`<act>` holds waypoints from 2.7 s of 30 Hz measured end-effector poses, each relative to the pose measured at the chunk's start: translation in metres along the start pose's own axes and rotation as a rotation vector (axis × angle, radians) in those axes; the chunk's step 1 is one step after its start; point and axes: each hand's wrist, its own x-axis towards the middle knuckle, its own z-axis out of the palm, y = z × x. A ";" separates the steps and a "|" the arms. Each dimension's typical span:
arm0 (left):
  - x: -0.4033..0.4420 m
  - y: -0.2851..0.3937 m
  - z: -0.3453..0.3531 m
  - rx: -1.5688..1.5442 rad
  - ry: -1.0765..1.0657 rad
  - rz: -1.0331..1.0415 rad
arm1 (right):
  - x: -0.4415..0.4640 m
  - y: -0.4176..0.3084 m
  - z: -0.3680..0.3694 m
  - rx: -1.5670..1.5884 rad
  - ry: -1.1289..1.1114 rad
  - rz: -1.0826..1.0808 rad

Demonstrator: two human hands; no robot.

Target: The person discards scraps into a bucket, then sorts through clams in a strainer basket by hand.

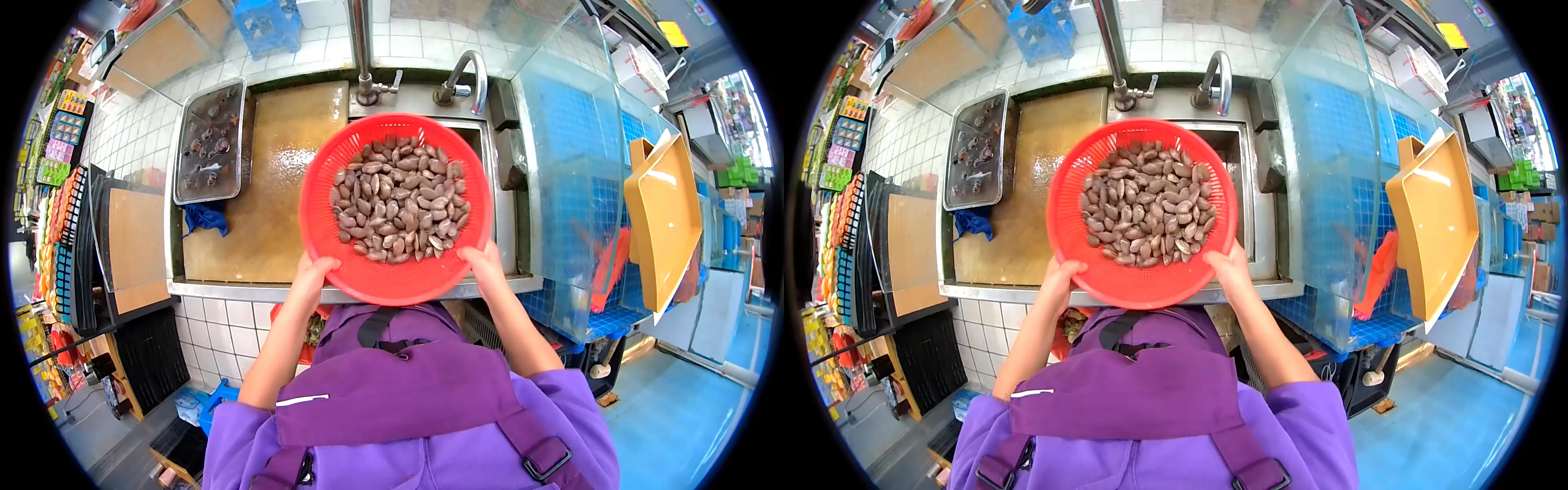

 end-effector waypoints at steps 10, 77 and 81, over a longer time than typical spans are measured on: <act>0.020 0.006 0.007 0.059 0.059 -0.189 | 0.028 0.016 0.000 0.052 -0.006 0.113; 0.009 -0.055 -0.003 0.328 0.115 0.305 | 0.107 0.015 0.066 -1.233 -0.224 -0.572; -0.002 -0.025 0.009 1.169 0.257 0.687 | 0.068 0.032 0.048 -1.408 -0.492 -0.650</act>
